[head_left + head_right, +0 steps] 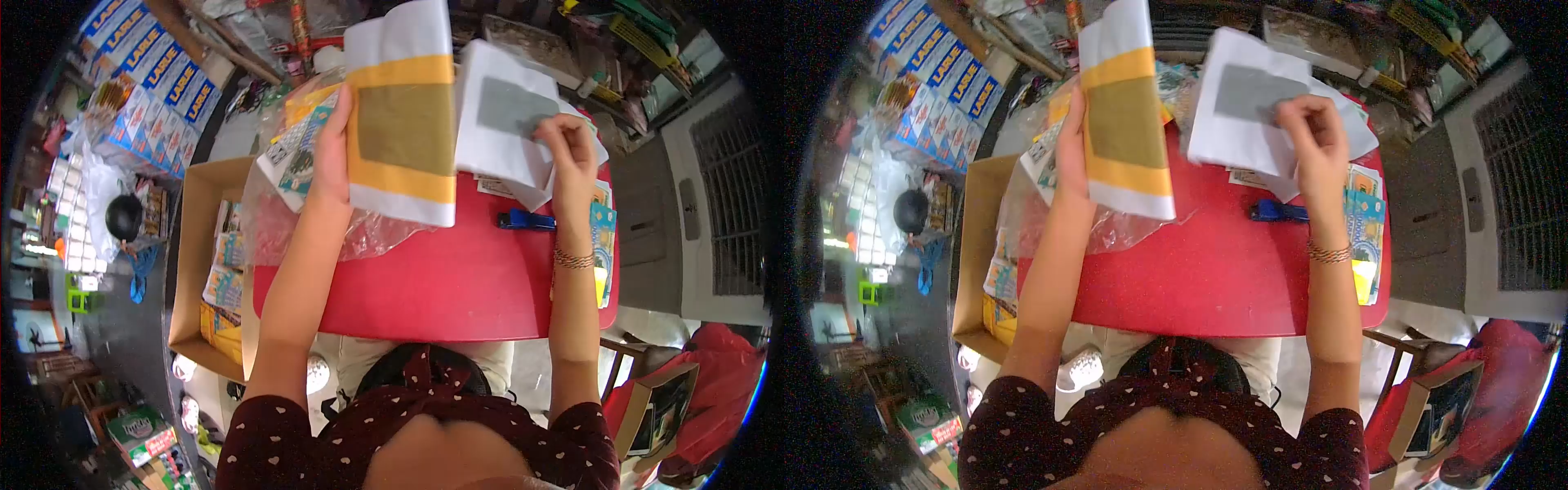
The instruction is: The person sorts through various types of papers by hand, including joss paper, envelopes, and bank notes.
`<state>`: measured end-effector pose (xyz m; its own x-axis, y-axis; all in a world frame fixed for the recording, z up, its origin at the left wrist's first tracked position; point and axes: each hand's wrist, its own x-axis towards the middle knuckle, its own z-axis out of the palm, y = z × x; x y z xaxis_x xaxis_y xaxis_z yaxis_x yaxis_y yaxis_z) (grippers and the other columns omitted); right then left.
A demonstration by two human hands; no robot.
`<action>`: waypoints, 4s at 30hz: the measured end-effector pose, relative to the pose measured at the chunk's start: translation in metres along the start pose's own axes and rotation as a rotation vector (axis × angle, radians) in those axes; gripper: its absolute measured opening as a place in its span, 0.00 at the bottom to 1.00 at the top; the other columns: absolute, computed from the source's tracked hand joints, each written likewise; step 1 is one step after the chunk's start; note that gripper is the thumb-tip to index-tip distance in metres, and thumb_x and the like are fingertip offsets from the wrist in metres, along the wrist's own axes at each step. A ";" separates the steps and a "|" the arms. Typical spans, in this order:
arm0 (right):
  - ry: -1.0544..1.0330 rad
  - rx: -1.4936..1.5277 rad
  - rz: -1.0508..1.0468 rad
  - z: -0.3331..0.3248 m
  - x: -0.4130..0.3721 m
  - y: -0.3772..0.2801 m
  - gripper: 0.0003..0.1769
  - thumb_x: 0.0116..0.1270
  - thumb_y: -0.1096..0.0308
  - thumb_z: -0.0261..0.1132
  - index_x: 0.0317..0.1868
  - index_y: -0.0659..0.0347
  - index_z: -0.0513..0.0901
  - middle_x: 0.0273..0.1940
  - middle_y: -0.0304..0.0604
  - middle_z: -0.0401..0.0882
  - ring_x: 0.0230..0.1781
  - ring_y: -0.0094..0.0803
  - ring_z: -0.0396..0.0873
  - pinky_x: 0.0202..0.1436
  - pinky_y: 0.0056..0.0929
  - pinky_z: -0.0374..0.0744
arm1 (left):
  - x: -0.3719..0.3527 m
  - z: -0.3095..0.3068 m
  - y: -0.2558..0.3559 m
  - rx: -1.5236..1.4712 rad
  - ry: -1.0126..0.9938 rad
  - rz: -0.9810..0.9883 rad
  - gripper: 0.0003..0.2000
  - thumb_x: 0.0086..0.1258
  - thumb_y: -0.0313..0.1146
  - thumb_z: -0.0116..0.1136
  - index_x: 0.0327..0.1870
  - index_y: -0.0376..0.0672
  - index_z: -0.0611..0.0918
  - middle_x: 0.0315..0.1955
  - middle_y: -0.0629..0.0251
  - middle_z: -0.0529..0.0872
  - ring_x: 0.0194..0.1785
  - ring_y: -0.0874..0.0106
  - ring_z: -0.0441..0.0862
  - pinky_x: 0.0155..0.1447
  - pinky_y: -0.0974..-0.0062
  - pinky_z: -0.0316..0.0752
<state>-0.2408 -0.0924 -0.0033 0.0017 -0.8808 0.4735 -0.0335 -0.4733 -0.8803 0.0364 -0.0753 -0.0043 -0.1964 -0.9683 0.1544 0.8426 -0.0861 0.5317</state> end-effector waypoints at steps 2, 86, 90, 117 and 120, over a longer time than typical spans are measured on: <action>-0.033 -0.085 -0.124 0.009 0.000 0.002 0.23 0.60 0.82 0.64 0.56 0.62 0.71 0.49 0.41 0.74 0.45 0.24 0.75 0.52 0.23 0.74 | -0.005 -0.007 -0.004 -0.023 0.016 -0.066 0.22 0.77 0.47 0.44 0.62 0.40 0.72 0.54 0.61 0.80 0.55 0.68 0.79 0.60 0.69 0.75; -0.382 0.215 0.458 0.021 -0.013 -0.009 0.18 0.74 0.65 0.52 0.57 0.66 0.75 0.44 0.41 0.80 0.37 0.22 0.75 0.48 0.22 0.72 | -0.101 0.010 -0.047 1.301 0.094 -0.032 0.15 0.71 0.36 0.53 0.52 0.35 0.72 0.38 0.45 0.81 0.46 0.52 0.80 0.48 0.59 0.72; -0.422 0.174 0.459 0.024 -0.016 -0.005 0.16 0.74 0.67 0.53 0.56 0.65 0.76 0.43 0.41 0.81 0.39 0.22 0.77 0.48 0.21 0.73 | -0.113 0.011 -0.041 1.495 -0.082 -0.222 0.14 0.72 0.35 0.50 0.51 0.35 0.72 0.40 0.43 0.81 0.48 0.47 0.78 0.49 0.56 0.71; -0.647 0.175 0.451 0.034 -0.027 0.011 0.12 0.71 0.67 0.58 0.50 0.65 0.79 0.44 0.39 0.81 0.46 0.24 0.78 0.55 0.24 0.75 | -0.084 0.035 -0.028 0.923 -0.032 -0.393 0.24 0.73 0.28 0.51 0.69 0.36 0.64 0.57 0.57 0.79 0.60 0.76 0.73 0.63 0.78 0.65; -0.615 -0.162 0.193 0.026 -0.025 0.006 0.13 0.65 0.69 0.62 0.49 0.62 0.79 0.45 0.43 0.80 0.50 0.32 0.77 0.58 0.29 0.73 | -0.084 0.034 -0.028 0.817 -0.011 -0.426 0.25 0.72 0.27 0.52 0.69 0.36 0.63 0.58 0.56 0.78 0.61 0.75 0.72 0.64 0.77 0.65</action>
<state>-0.2146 -0.0734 -0.0215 0.5491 -0.8199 0.1623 -0.2398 -0.3406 -0.9091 0.0118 0.0167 -0.0039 -0.4167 -0.8903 -0.1838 0.0828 -0.2385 0.9676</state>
